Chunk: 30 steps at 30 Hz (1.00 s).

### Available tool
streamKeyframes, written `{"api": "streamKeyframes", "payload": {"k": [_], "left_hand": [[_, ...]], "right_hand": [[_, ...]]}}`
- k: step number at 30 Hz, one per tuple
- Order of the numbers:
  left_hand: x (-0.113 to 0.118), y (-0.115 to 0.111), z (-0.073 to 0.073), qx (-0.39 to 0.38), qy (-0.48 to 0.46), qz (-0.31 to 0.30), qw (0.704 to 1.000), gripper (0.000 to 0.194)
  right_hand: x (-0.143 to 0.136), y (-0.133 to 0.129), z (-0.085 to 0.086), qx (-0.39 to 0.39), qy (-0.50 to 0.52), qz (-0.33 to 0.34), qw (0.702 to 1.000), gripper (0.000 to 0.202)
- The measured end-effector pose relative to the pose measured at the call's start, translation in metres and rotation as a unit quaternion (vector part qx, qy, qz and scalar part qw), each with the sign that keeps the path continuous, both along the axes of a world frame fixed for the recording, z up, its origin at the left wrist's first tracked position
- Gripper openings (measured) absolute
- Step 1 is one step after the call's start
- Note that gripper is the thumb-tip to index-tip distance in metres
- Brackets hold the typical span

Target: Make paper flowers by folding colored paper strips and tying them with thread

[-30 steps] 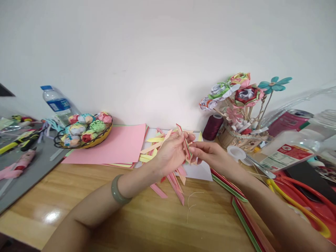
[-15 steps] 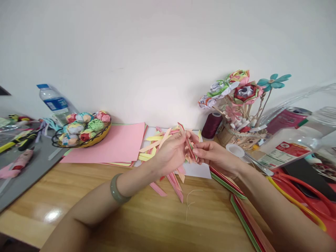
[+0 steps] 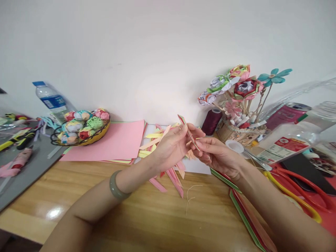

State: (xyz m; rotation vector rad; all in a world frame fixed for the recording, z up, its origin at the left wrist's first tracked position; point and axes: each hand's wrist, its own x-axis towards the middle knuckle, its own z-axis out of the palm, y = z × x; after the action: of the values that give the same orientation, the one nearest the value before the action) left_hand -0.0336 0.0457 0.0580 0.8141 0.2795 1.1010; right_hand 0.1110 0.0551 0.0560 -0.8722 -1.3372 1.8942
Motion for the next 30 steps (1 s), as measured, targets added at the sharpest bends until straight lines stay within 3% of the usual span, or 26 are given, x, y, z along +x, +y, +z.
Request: {"api": "streamKeyframes", "payload": {"k": [6, 11, 21, 25, 27, 30], "left_hand": [[0.0, 0.002, -0.007, -0.009, 0.108, 0.113, 0.988, 0.02], [-0.003, 0.003, -0.011, 0.006, 0.202, 0.179, 0.963, 0.015], [0.0, 0.0, -0.01, -0.055, 0.126, 0.192, 0.972, 0.008], [-0.001, -0.001, -0.014, -0.064, 0.152, 0.172, 0.971, 0.01], [0.0, -0.001, -0.016, -0.067, 0.167, 0.158, 0.971, 0.012], [0.001, 0.0, -0.019, -0.097, 0.168, 0.148, 0.97, 0.013]], "right_hand": [[0.004, 0.004, -0.001, 0.096, -0.075, -0.081, 0.989, 0.019], [0.008, 0.001, 0.007, 0.278, -0.267, -0.112, 0.916, 0.028], [0.001, -0.009, 0.011, 0.278, -0.255, -0.15, 0.914, 0.032], [0.008, -0.01, 0.01, 0.296, -0.293, -0.096, 0.904, 0.036], [0.02, -0.012, 0.008, 0.333, -0.348, -0.066, 0.874, 0.036], [0.045, -0.02, -0.003, 0.388, -0.473, -0.054, 0.789, 0.031]]}}
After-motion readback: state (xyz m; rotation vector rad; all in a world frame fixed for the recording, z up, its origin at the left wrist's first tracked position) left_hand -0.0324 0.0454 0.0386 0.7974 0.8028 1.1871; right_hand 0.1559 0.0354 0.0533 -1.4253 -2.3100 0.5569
